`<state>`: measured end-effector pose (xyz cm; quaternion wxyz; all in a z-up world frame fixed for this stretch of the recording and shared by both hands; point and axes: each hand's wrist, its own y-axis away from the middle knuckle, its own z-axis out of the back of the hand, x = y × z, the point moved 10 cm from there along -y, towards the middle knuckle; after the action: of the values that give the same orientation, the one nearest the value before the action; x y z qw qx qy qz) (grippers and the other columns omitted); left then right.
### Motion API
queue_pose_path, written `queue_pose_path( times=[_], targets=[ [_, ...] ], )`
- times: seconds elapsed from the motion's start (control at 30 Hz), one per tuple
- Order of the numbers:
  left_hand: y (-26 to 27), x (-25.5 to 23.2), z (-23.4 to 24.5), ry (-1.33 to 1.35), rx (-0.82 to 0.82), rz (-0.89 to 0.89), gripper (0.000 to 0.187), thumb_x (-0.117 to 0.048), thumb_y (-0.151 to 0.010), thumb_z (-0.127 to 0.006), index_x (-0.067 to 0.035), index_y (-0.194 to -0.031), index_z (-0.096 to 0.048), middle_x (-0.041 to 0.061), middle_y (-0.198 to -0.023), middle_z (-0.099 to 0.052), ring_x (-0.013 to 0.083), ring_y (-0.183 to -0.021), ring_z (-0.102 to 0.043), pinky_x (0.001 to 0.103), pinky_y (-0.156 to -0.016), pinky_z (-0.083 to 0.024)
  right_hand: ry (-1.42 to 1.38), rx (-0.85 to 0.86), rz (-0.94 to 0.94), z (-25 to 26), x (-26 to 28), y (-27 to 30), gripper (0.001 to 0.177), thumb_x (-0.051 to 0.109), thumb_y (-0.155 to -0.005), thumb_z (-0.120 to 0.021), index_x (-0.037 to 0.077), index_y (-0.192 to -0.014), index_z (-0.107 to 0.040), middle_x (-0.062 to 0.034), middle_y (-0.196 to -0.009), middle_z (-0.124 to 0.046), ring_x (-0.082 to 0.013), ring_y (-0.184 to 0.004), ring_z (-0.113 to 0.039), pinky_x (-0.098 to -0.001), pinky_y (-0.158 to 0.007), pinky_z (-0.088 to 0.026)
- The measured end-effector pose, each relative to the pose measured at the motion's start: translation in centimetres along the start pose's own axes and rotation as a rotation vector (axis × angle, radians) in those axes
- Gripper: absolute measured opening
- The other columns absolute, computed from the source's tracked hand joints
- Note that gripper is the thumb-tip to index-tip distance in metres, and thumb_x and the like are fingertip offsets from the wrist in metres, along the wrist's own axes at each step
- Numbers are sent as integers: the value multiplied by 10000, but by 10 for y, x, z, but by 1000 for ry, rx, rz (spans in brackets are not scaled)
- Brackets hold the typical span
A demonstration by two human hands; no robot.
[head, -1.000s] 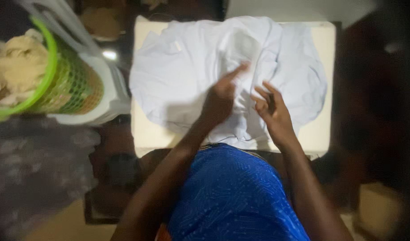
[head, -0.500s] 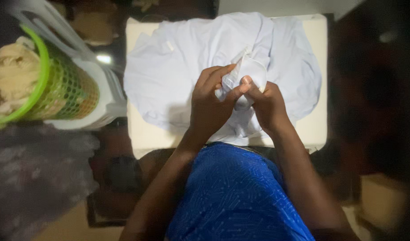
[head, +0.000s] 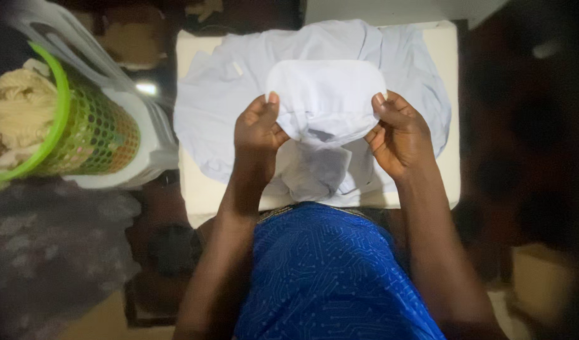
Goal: The person unfolds a white shirt on a table and begins to fold it back up, handling the sleeves and collar by hand.
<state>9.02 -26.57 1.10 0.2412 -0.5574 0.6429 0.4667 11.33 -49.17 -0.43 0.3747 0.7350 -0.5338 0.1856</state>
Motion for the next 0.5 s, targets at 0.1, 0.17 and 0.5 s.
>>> queue_pose_path(
  times=[0.1, 0.17, 0.5],
  targets=[
    [3, -6, -3, 5, 72, -23, 464, -337, -1103, -489, 66, -1306, -594, 163, -1014, -706, 198, -814, -652, 315, -698, -527, -103, 91, -4, 0, 3, 6, 167, 20, -1036, -628, -57, -1184, -618, -165, -1120, -705, -223, -1022, -720, -373, -985, -612],
    [1, -5, -3, 107, 88, -11, 434, -316, -1099, -490, 66, -1288, -573, 154, -1078, -699, 211, -917, -678, 323, -812, -554, -120, 110, -3, -1, 7, 10, 217, 16, -1025, -625, -76, -1221, -612, -184, -1135, -709, -239, -1034, -720, -383, -986, -606],
    [7, -8, -11, 157, 97, 20, 462, -285, -1082, -433, 59, -1376, -527, 190, -1286, -683, 255, -1153, -702, 419, -1020, -565, -146, 206, 35, -12, 25, 19, 524, -2, -958, -499, -175, -1450, -455, -282, -1307, -627, -302, -1193, -663, -416, -1087, -543]
  ],
)
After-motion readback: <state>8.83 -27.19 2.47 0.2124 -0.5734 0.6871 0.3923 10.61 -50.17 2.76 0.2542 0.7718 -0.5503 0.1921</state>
